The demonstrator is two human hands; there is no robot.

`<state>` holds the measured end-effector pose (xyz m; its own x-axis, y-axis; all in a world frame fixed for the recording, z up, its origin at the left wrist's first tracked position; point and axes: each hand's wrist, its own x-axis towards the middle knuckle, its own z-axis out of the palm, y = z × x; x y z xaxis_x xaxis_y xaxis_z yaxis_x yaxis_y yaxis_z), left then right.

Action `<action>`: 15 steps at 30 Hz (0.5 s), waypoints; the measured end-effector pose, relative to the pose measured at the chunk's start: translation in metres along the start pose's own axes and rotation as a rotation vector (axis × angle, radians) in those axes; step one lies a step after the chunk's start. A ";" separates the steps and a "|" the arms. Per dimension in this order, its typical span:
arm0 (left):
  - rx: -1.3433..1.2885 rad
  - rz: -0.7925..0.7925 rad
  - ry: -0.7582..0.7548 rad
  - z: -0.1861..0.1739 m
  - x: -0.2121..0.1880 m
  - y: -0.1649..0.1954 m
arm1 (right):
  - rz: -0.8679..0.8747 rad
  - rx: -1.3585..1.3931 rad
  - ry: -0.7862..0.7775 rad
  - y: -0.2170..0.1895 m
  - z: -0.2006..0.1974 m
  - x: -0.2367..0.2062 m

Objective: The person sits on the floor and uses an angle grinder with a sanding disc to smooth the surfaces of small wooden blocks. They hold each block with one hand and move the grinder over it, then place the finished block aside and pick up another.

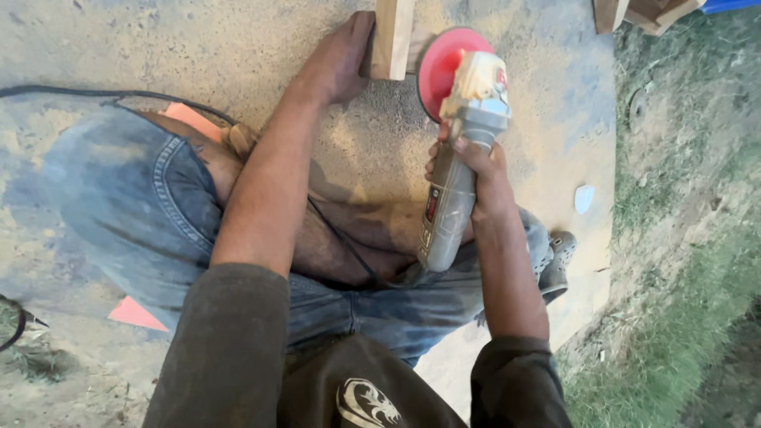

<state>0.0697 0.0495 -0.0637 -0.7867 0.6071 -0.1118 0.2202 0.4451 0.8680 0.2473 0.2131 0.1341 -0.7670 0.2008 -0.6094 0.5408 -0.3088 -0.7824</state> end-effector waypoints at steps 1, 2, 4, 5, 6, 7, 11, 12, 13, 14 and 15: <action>0.009 -0.010 -0.015 0.000 0.001 -0.001 | 0.012 -0.035 -0.007 -0.004 0.004 0.004; 0.019 -0.018 -0.025 0.000 0.002 -0.001 | 0.020 -0.071 -0.016 -0.007 0.006 0.008; 0.050 0.012 -0.004 -0.002 0.004 -0.001 | 0.025 -0.075 -0.013 -0.009 0.008 0.009; 0.060 0.022 0.006 -0.003 0.004 0.001 | 0.033 -0.081 -0.011 -0.009 0.007 0.009; 0.029 -0.050 -0.058 -0.006 0.004 0.001 | 0.029 -0.068 -0.005 -0.008 0.005 0.008; -0.004 -0.125 -0.122 -0.008 0.004 0.002 | 0.028 -0.055 -0.001 -0.007 0.000 0.005; 0.070 -0.065 -0.097 -0.012 0.003 0.009 | -0.002 0.004 -0.016 -0.002 -0.026 -0.004; 0.024 -0.098 -0.107 -0.011 0.003 0.010 | -0.006 0.027 0.024 0.000 -0.033 -0.005; -0.024 -0.130 -0.121 -0.009 0.003 0.010 | -0.008 0.052 0.067 0.002 -0.041 -0.007; -0.072 -0.165 -0.134 -0.007 0.002 0.010 | -0.009 0.075 0.108 0.005 -0.049 -0.009; -0.049 -0.102 -0.046 -0.005 0.001 0.009 | -0.029 0.100 0.110 0.009 -0.055 -0.011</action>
<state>0.0686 0.0507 -0.0539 -0.7763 0.5901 -0.2216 0.1111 0.4740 0.8735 0.2791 0.2594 0.1268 -0.7364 0.3098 -0.6014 0.4777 -0.3915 -0.7865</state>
